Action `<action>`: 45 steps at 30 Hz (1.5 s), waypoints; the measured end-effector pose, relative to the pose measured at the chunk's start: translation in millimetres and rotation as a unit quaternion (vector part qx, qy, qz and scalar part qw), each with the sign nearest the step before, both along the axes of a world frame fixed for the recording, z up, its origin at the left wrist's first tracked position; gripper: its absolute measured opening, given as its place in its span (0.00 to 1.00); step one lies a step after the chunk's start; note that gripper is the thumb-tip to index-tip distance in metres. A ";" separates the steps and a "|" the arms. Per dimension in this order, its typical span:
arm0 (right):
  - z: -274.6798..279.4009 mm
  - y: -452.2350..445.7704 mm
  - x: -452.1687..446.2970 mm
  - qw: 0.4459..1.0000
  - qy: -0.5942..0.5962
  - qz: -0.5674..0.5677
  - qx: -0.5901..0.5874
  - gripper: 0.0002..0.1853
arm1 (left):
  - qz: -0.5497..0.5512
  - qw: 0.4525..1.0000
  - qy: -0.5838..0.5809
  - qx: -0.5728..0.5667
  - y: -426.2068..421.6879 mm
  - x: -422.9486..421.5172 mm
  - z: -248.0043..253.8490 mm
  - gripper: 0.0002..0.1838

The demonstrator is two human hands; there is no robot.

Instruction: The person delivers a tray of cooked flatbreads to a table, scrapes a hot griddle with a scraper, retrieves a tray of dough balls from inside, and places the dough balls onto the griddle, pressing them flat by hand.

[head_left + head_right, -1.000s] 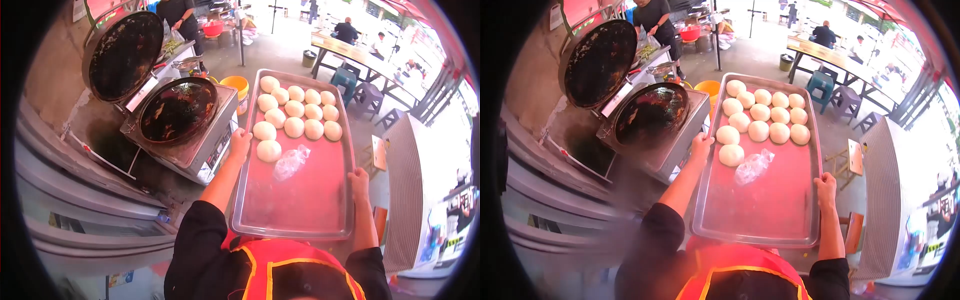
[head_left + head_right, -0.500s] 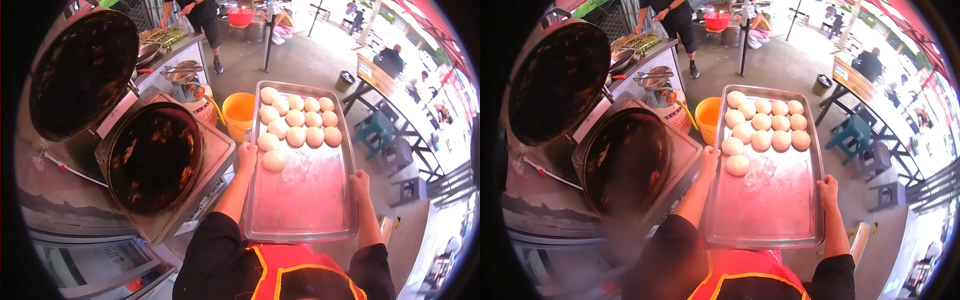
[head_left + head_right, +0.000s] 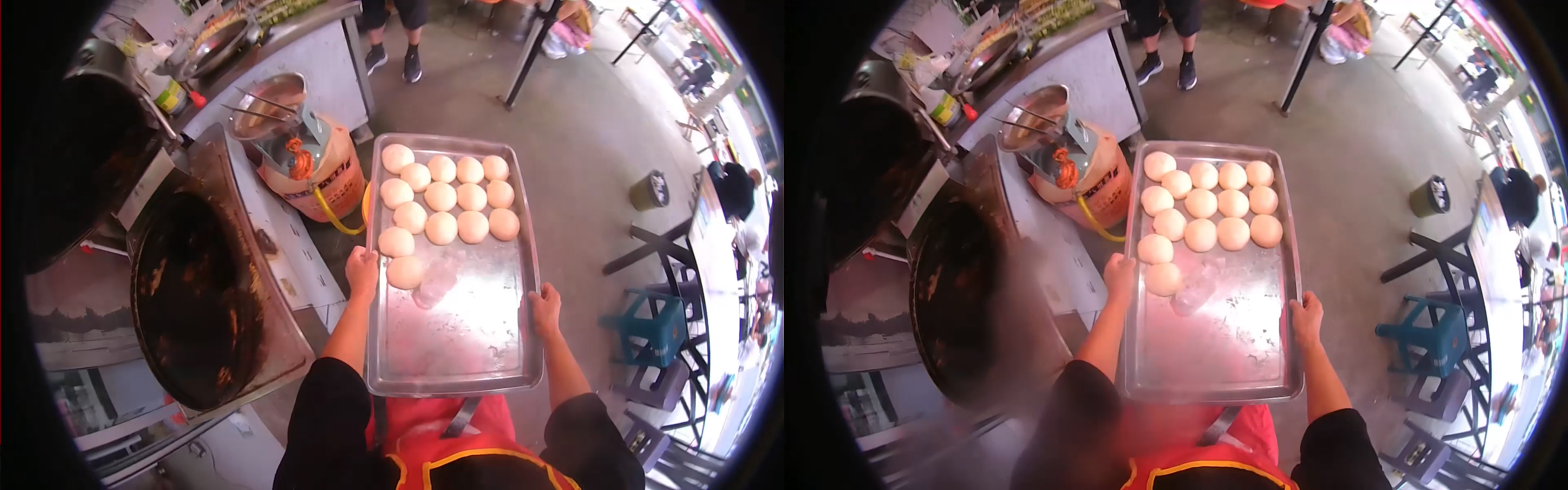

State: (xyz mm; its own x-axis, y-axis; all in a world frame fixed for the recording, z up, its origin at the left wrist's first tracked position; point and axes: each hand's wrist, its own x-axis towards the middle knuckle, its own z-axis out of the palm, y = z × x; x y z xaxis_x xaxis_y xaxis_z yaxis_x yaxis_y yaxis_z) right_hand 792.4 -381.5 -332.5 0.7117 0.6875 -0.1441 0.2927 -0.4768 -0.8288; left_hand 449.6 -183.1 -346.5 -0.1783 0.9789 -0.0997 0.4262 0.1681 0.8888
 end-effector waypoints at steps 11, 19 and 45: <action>-73.6 -33.0 -17.1 0.999 -0.027 -0.042 -0.012 0.11 | -0.023 0.998 0.054 -0.018 -12.9 1.9 -104.3 0.15; -80.7 -34.4 -72.4 0.990 -0.084 -0.082 -0.077 0.11 | -0.053 0.994 0.094 -0.023 -4.0 -14.5 -157.3 0.14; -88.5 53.6 -147.9 0.952 0.128 0.263 -0.092 0.07 | 0.081 0.779 -0.439 -0.440 -133.3 32.8 -121.1 0.30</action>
